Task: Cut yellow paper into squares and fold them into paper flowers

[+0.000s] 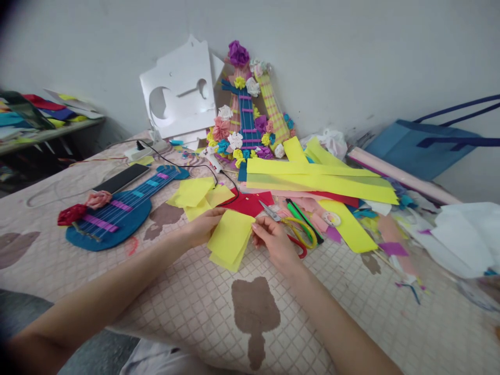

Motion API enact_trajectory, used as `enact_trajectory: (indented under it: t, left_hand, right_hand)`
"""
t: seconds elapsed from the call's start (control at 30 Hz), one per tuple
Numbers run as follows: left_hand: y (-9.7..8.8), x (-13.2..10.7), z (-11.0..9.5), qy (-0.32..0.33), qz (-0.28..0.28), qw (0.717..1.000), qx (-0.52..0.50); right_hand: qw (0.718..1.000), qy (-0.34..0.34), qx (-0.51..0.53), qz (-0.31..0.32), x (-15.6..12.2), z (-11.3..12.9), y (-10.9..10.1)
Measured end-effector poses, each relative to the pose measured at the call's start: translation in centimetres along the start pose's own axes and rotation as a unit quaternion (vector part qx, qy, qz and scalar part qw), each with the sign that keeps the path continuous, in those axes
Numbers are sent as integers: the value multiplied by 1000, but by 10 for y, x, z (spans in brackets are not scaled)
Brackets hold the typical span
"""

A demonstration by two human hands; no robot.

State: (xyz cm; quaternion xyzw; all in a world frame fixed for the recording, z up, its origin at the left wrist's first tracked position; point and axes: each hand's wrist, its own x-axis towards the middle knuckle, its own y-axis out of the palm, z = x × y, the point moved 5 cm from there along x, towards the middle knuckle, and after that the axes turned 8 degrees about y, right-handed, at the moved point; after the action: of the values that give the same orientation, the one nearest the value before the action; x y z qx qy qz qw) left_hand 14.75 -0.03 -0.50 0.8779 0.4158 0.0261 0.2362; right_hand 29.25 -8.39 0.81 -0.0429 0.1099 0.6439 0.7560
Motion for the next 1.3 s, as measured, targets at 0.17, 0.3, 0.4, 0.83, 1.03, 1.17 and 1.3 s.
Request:
enact_trajectory:
  t: [0.17,0.3,0.4,0.83,1.03,1.17,1.3]
  left_hand:
    - [-5,3,-5,66,-31,995,64]
    - [-5,5,-9,108,-31,989,93]
    - [-2,5,-11,130,-16,984,118]
    - [6,-8,-12,40,-12,990,137]
    - [5,-6,-9,41,-11,990,135]
    - [3,-5,-10,55,-14,983,177]
    - [2,-4,-10,75,-13,974,213]
  right_hand:
    - [999,-24,-25,-19,1,0,-1]
    - [998,-43,-37,-41,0,3,-2]
    - [997,-43,-43,-41,-2,7,1]
    - [997,-37,-68,-31,3,2,5]
    - [997,-39,-70,-20,1,2,4]
    - [996,-42,-75,-33,2,1,0]
    - [996,-36,-74,-28,3,2,0]
